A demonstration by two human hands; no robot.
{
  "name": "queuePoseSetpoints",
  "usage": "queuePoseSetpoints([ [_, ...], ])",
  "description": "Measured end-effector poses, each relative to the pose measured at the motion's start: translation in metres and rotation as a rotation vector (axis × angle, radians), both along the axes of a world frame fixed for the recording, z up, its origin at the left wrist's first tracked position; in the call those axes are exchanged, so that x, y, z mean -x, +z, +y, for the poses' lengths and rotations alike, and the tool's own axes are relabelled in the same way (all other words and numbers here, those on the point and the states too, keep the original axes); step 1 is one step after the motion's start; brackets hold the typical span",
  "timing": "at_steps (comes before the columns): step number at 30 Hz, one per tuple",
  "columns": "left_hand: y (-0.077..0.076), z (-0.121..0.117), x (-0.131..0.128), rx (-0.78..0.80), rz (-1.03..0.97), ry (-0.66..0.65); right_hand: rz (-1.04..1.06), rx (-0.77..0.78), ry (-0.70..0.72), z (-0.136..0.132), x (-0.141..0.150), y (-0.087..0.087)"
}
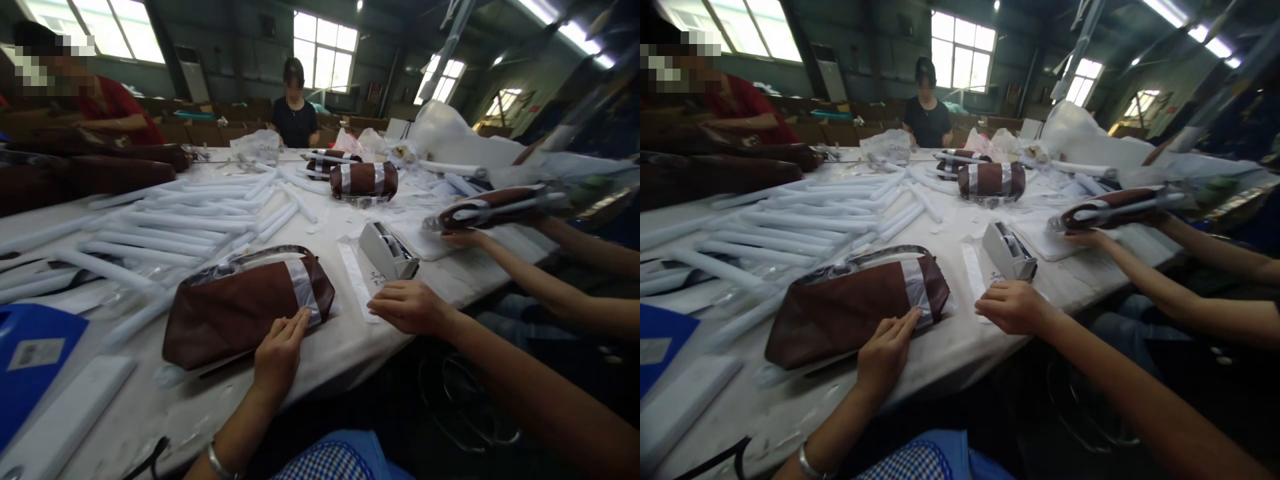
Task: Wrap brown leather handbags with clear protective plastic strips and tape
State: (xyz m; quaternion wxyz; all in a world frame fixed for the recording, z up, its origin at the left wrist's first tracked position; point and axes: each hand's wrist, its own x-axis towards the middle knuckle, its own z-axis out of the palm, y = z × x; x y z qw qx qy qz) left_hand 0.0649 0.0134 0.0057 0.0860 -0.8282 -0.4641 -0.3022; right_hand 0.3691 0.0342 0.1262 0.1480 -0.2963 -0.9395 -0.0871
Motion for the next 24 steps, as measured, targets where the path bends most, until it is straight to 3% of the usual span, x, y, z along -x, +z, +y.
queuePoseSetpoints([
  [5,-0.003,0.0,0.0,0.012,-0.015,0.005,-0.061,0.154,0.149,0.053,0.079,-0.009],
  [11,-0.006,0.0,-0.001,-0.007,-0.043,0.01,-0.489,0.133,0.122,0.106,0.142,-0.008],
  [19,-0.007,0.0,-0.002,0.005,-0.068,0.013,-0.648,0.152,0.025,0.118,0.174,0.0],
  [24,-0.005,0.001,-0.002,0.023,-0.065,0.018,-0.64,0.197,-0.096,0.153,0.175,0.011],
])
